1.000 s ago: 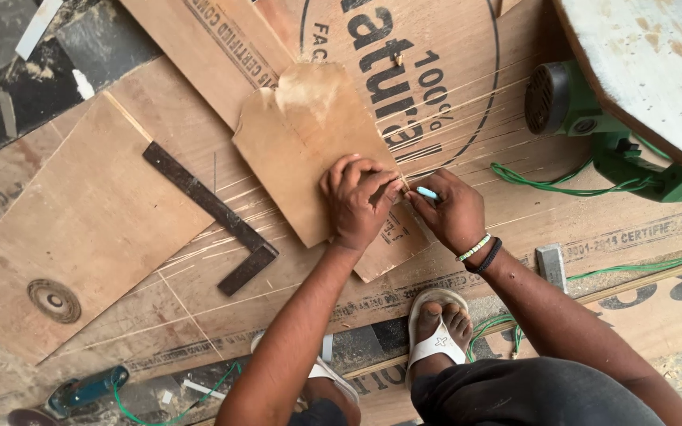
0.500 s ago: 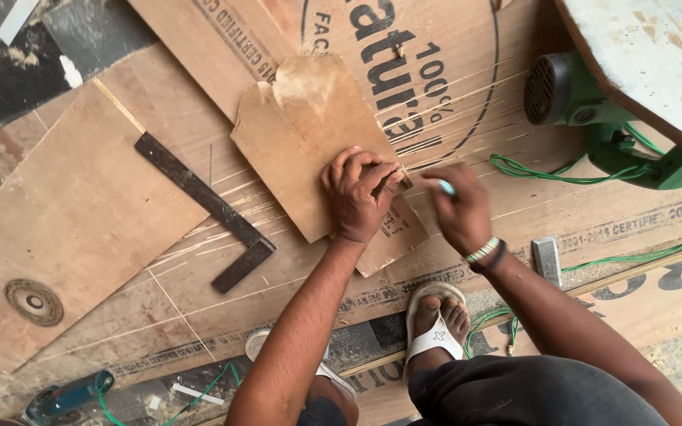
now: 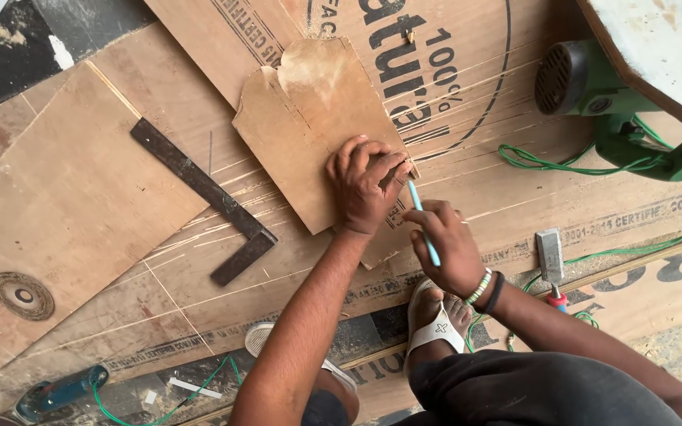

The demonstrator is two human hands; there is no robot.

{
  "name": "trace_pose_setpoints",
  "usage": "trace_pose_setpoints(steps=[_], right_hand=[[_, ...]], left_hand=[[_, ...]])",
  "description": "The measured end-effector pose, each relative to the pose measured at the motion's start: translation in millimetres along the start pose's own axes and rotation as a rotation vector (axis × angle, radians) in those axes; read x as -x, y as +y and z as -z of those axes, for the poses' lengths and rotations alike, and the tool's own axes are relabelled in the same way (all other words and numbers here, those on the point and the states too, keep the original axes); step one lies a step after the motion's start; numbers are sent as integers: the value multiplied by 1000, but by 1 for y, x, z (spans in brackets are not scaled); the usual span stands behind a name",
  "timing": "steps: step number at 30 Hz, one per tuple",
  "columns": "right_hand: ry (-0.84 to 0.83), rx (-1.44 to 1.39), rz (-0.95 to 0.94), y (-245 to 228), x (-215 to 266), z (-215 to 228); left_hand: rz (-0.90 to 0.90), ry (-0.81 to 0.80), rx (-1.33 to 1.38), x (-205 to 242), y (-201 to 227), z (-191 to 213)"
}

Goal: Marking and measuring pieces of wood for furniture manufacturing using a square and a pencil.

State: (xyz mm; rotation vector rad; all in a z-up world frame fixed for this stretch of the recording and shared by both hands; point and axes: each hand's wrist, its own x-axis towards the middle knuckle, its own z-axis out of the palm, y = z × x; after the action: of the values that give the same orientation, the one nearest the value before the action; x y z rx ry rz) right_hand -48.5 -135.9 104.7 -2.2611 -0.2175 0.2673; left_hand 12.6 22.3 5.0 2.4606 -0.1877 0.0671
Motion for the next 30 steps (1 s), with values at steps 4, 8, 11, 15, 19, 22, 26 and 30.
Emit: trace_pose_setpoints(steps=[4, 8, 11, 15, 19, 22, 26, 30], right_hand=[[-48, 33, -32, 6, -5, -17], [-43, 31, -12, 7, -15, -18], [-37, 45, 11, 2, -21, -19], [-69, 87, -56, -5, -22, -19], [-90, 89, -96, -3, -8, -23], [-74, 69, -73, -2, -4, -26], [-47, 66, -30, -3, -17, -27], [-53, 76, -65, -7, -20, -25]], left_hand=[[16, -14, -8, -1, 1, 1], [14, -15, -10, 1, 0, 1], [14, -21, -7, 1, 0, 0], [24, -31, -9, 0, 0, 1], [22, -35, -13, 3, -1, -1], [11, -27, -16, 0, 0, 1], [10, -24, -10, 1, 1, 2], [11, -27, -9, 1, 1, 2]])
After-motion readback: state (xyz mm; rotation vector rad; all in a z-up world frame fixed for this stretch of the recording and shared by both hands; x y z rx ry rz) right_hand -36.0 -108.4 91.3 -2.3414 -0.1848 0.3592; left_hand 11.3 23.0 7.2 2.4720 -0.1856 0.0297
